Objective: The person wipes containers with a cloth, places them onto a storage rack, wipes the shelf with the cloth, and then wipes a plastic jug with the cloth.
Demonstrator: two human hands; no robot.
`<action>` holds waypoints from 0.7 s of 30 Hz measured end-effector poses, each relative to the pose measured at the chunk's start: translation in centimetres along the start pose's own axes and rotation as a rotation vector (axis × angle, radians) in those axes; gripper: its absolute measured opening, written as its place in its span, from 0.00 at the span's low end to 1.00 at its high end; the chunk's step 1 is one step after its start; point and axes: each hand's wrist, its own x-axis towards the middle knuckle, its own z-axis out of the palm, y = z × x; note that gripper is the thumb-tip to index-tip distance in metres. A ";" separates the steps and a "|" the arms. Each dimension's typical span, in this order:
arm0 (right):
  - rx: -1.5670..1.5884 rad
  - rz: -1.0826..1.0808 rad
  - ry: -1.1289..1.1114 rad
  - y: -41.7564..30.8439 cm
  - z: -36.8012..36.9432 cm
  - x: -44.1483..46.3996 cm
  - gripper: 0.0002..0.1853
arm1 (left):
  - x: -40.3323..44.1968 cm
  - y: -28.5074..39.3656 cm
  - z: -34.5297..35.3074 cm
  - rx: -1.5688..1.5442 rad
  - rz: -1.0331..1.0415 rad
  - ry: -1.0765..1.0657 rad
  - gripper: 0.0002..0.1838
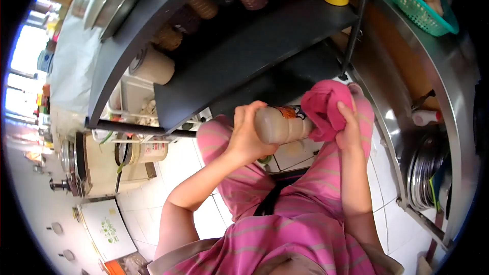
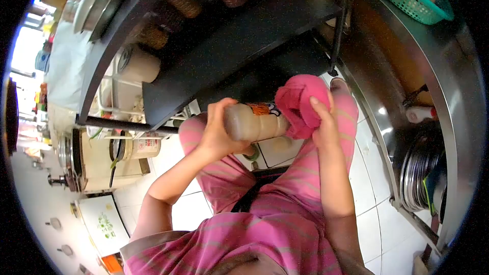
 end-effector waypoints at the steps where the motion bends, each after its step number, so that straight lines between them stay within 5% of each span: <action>1: 0.064 -0.015 -0.026 0.2 -0.1 -0.1 0.30 | -1.1 0.4 -1.0 0.016 0.044 0.078 0.53; 7: 0.094 -0.343 -0.086 -2.2 3.1 -3.7 0.37 | -4.6 -1.2 -2.4 -0.434 -0.075 0.273 0.50; 10: -0.297 -0.560 -0.225 -1.9 5.0 -6.0 0.47 | -4.6 -3.3 -0.5 -0.443 -0.124 0.336 0.49; 12: -0.388 -0.418 -0.385 -0.3 7.1 -8.1 0.43 | -4.7 -5.1 0.8 -0.419 -0.192 0.337 0.49; 15: -1.062 -0.696 -0.733 4.3 9.2 -7.3 0.33 | -5.3 -6.8 2.4 -0.459 -0.160 0.358 0.50; 16: -1.225 -0.776 -0.820 5.9 10.6 -7.1 0.29 | -4.8 -9.0 3.4 -0.826 -0.254 0.406 0.51; 19: -1.220 -0.854 -0.671 8.5 11.1 -4.4 0.24 | -4.8 -8.3 1.5 -0.435 0.006 0.192 0.52; 20: -1.306 -0.788 -0.571 9.2 10.2 -2.8 0.21 | -6.1 -8.7 2.3 -0.601 -0.220 0.204 0.52; 21: -1.391 -0.730 -0.469 9.4 8.8 -0.6 0.18 | -6.3 -8.5 2.5 -0.602 -0.225 0.193 0.52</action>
